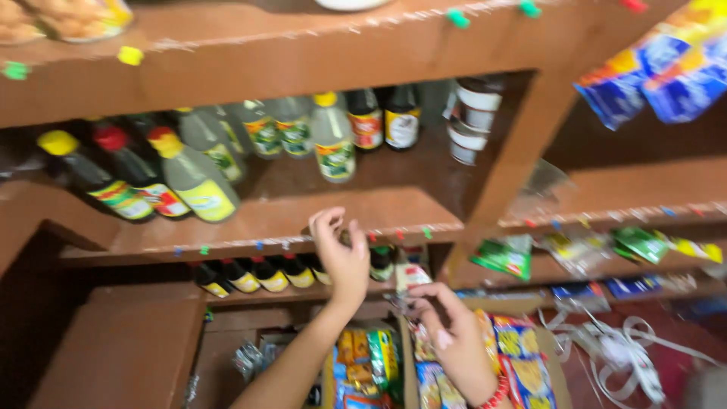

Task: Packing various grocery items from shelves into cardboard boxes on the floor.

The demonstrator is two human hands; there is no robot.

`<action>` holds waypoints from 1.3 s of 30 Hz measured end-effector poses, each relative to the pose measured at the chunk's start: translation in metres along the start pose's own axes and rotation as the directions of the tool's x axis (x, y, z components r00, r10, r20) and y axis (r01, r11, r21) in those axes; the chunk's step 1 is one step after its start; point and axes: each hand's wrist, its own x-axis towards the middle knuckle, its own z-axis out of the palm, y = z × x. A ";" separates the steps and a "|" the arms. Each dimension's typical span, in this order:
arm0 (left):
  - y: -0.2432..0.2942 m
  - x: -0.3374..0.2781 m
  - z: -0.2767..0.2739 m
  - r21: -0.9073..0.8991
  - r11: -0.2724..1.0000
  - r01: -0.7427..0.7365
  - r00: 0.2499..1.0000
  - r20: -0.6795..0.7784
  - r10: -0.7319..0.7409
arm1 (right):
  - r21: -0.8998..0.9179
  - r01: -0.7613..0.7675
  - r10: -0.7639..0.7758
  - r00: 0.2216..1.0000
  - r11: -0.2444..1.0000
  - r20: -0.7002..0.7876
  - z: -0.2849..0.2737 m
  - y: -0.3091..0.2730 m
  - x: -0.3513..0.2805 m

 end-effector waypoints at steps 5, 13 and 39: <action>-0.026 0.060 0.030 0.057 0.998 0.010 0.994 -0.113 -0.004 | -0.041 0.083 -0.082 0.996 0.996 0.031 0.013 -0.019 0.027; -0.099 0.102 0.058 -0.223 0.964 0.144 0.989 -0.006 -0.149 | -0.042 0.098 -0.097 0.995 0.994 0.028 0.028 -0.008 0.042; 0.026 0.047 0.009 -0.296 0.937 -0.184 0.613 0.711 0.345 | -0.050 0.177 -0.184 0.943 0.983 -0.278 -0.033 0.008 -0.023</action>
